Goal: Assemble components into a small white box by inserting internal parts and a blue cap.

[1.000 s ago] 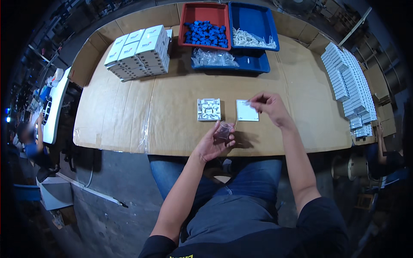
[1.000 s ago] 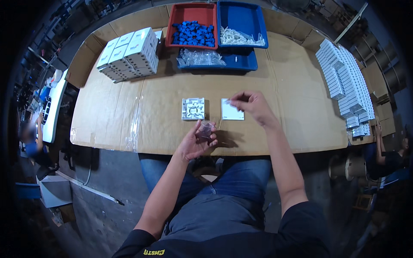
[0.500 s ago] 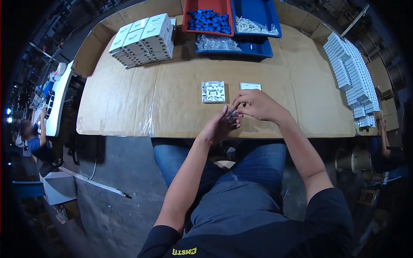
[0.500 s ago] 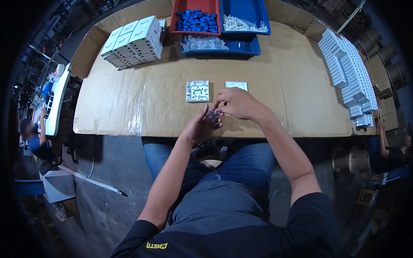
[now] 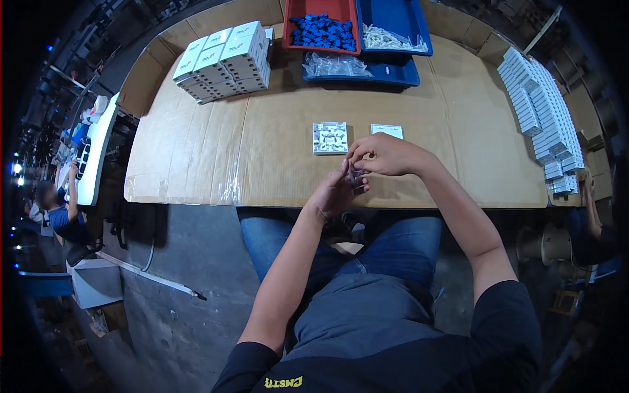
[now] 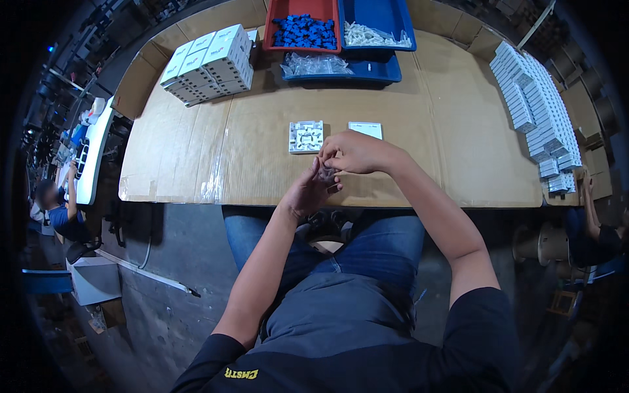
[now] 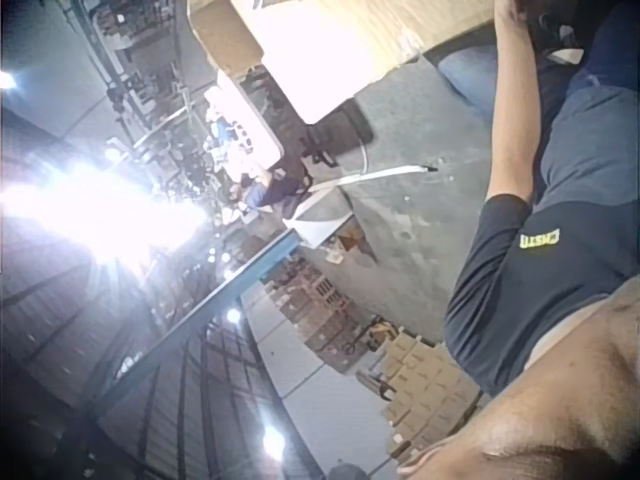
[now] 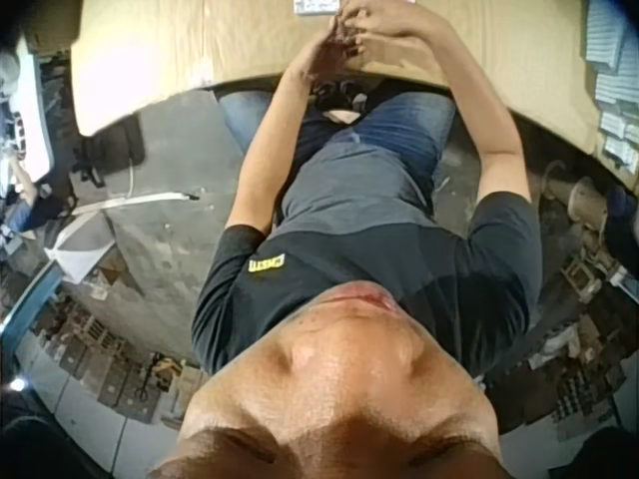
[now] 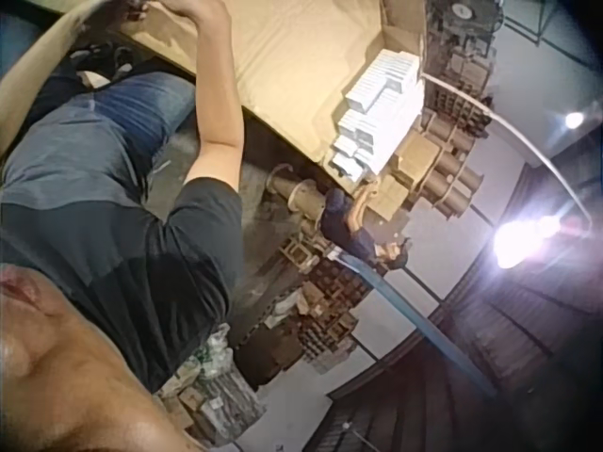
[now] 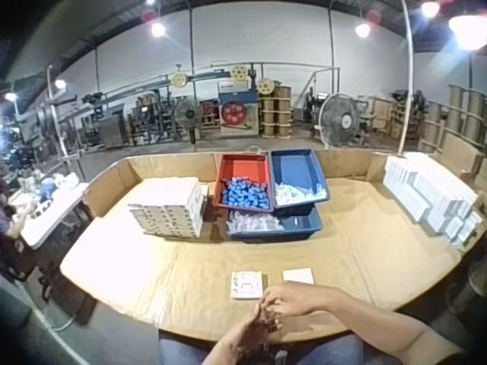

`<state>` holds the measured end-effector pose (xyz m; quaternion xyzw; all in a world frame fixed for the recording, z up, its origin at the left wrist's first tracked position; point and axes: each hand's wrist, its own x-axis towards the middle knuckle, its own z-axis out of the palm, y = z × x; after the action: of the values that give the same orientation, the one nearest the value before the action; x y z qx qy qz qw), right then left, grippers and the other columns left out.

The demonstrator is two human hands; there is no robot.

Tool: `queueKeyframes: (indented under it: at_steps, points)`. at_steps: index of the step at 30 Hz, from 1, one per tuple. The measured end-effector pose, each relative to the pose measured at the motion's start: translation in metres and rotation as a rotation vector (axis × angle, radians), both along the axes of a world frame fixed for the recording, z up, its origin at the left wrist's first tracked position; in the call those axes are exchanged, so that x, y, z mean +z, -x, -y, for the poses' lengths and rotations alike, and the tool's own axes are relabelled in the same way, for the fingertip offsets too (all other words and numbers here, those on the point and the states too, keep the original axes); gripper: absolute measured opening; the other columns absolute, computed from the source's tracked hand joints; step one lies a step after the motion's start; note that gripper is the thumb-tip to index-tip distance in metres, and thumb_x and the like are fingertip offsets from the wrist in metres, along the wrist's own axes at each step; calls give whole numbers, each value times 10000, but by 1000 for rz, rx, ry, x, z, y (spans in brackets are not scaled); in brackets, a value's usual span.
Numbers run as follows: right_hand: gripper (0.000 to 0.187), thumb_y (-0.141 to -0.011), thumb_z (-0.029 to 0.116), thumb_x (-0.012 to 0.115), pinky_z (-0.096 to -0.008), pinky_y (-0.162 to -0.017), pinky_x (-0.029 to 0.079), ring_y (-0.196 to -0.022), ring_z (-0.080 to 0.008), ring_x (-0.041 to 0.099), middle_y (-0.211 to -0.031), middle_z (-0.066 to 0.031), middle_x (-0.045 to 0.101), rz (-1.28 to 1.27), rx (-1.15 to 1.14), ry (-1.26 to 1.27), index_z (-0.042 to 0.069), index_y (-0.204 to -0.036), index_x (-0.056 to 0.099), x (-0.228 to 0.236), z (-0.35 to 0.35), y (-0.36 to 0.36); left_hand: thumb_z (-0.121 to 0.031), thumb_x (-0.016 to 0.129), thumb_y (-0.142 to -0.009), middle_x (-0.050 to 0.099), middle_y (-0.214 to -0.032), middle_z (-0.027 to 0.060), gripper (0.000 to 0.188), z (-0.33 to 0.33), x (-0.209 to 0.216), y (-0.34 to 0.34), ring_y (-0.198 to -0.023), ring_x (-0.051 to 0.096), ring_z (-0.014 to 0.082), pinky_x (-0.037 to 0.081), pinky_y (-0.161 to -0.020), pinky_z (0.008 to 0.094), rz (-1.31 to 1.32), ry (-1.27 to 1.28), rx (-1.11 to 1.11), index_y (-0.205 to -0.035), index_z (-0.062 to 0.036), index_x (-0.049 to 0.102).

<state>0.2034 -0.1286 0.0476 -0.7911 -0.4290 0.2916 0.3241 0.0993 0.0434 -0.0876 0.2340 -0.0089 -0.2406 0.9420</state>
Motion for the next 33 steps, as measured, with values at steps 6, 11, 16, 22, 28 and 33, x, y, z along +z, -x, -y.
queueKeyframes:
  at_steps: [6,11,16,22,28,33]
  points:
    - [332,-1072,252,563,-378,-926,541,-1061,-289,707,-1195,-148,736,-7,-50,-53,-19,-1165,732,-8,11,2,-509,523,-1071,682,-1180,39,440,3,3,0,-1113,642,207,501,-1038,409,-28,-15,13,-1307,-149,614]
    - [406,-1100,333,528,-357,-846,547,-947,-234,709,-1119,-134,730,-122,-24,-65,-23,-1129,722,-27,6,6,-514,549,-1056,687,-1164,59,455,-2,-15,-1,-1116,643,240,493,-1062,414,-84,12,-33,-1305,-138,613]
    - [439,-1107,366,521,-343,-863,534,-923,-197,680,-1109,-92,707,-349,-49,86,-26,-1164,709,-25,1,4,-508,547,-1057,696,-1134,84,448,0,-14,1,-1108,653,274,496,-1066,421,-63,-52,4,-1288,-131,620]
    - [447,-1110,382,514,-308,-757,534,-809,-141,662,-1074,-69,691,-250,-68,29,-19,-1159,704,-28,5,-1,-506,530,-1065,689,-1143,92,454,2,-9,-2,-1099,657,257,519,-1032,418,-68,-57,-18,-1298,-123,601]
    - [342,-1085,278,582,-310,-825,534,-888,-136,656,-1047,-54,735,-358,-71,-104,-28,-1126,729,-31,7,-10,-510,468,-1090,681,-1153,90,505,2,-3,1,-1058,649,237,520,-999,415,-118,-49,59,-1353,-95,583]
    - [236,-1041,176,638,-293,-820,546,-882,-115,676,-1003,-56,756,-180,-291,-329,-18,-1128,740,-42,31,-72,-495,425,-1109,661,-1144,82,596,4,10,-3,-996,626,227,516,-946,403,-127,47,0,-1424,0,525]
